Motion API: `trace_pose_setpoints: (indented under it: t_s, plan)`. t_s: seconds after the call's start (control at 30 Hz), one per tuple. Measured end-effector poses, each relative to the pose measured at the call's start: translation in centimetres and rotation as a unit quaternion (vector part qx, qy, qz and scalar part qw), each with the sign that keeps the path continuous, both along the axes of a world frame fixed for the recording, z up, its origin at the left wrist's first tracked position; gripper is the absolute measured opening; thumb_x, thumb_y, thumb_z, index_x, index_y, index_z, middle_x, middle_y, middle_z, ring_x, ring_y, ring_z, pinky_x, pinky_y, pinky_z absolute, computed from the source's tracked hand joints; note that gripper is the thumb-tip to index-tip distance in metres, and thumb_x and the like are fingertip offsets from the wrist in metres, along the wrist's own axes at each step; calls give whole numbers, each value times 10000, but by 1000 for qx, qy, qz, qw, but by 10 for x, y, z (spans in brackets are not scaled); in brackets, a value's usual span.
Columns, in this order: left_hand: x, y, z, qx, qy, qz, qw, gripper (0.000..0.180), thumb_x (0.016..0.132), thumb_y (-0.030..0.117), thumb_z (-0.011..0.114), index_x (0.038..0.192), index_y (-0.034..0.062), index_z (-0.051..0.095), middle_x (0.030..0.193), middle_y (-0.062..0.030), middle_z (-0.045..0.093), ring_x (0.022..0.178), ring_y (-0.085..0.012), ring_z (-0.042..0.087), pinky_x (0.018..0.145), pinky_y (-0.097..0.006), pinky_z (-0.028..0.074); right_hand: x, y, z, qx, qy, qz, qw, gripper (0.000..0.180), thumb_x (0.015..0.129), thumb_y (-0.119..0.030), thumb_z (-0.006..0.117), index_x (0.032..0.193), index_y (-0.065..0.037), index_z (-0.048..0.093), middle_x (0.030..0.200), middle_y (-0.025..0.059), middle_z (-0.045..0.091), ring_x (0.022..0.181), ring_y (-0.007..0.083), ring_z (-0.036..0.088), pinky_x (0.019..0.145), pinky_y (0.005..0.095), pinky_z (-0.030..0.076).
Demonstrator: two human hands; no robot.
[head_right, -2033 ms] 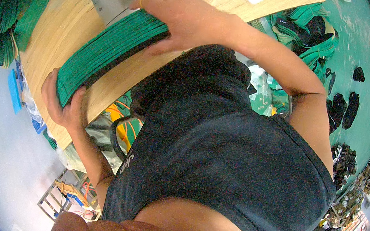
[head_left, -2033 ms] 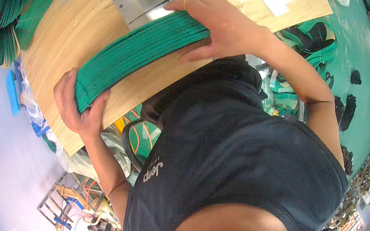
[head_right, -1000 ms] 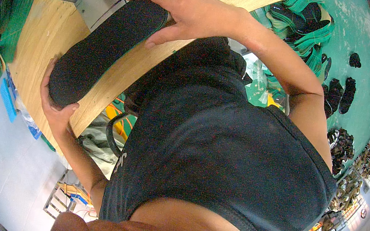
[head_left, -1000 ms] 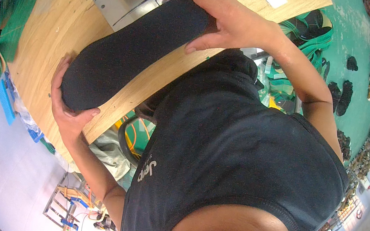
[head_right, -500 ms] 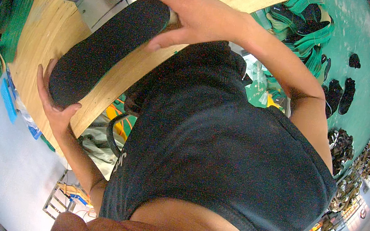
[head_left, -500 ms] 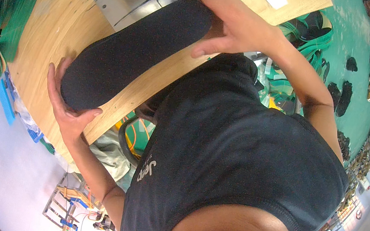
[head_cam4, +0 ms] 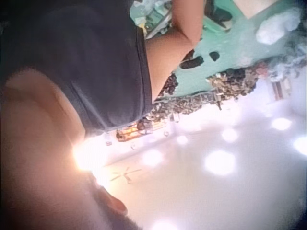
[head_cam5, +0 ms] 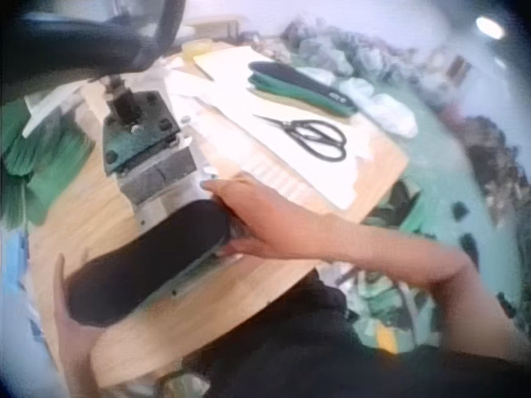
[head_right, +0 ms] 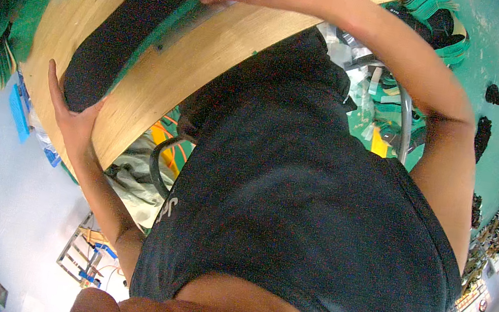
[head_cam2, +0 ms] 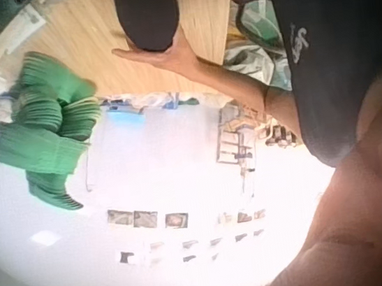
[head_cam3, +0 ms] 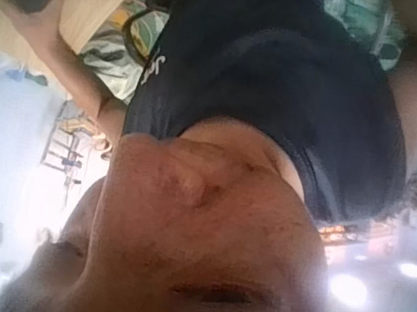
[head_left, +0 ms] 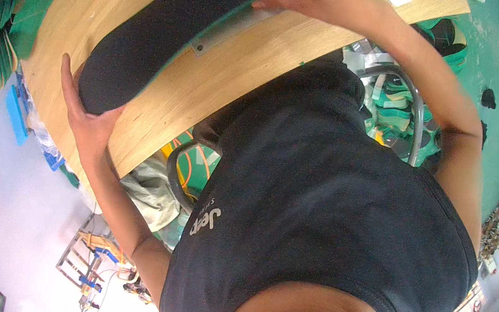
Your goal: The person picks up green shoe insoles, cuts a strip of quality labels with scissors, and applies individual stickers to the insoles one by one.
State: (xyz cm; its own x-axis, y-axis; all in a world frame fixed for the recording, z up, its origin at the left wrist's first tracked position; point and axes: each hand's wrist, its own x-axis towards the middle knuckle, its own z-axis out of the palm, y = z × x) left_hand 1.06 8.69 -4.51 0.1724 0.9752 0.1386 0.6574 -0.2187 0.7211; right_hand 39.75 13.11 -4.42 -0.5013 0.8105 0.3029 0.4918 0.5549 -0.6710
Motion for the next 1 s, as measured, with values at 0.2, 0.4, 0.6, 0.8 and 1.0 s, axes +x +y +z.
trace_pose_setpoints:
  t_s: [0.2, 0.4, 0.6, 0.8, 1.0]
  plan:
    - [-11, 16, -7, 30, -3, -13, 999, 1087, 609, 72, 893, 1510, 100, 285, 1270, -188, 552, 1139, -255, 557, 960, -347, 458, -6, 30, -20, 112, 19, 15, 993, 632, 695, -143, 812, 1225, -19, 490, 1023, 195, 544, 1014, 368, 511, 878, 421, 432]
    - [-12, 36, -7, 43, 0, -31, 999, 1046, 619, 51, 885, 1497, 89, 316, 1276, -182, 548, 1122, -248, 565, 948, -326, 460, -19, 39, -14, 68, -27, -60, 996, 441, 709, -152, 794, 1020, -9, 516, 1009, 225, 554, 1025, 406, 515, 873, 435, 435]
    - [-18, 49, -6, 38, 4, -20, 999, 1057, 615, 56, 894, 1496, 69, 311, 1296, -182, 536, 1136, -246, 553, 971, -333, 450, -25, 49, -17, 63, 7, -75, 995, 405, 722, -145, 781, 1019, -4, 544, 1026, 248, 568, 1043, 418, 522, 894, 439, 440]
    - [-17, 53, -7, 62, 21, -30, 997, 1111, 586, 83, 918, 1501, 54, 287, 1331, -201, 502, 1152, -247, 540, 987, -335, 441, -28, 48, -18, 67, 4, -91, 994, 421, 722, -149, 781, 1038, -4, 543, 1036, 246, 571, 1041, 418, 526, 895, 438, 445]
    - [-16, 51, -9, 52, -9, -11, 999, 1133, 593, 110, 921, 1514, 64, 262, 1367, -193, 477, 1171, -245, 528, 995, -335, 435, -29, 42, -13, 54, -33, -126, 990, 440, 720, -157, 784, 1054, -10, 537, 1029, 234, 569, 1016, 413, 534, 887, 434, 447]
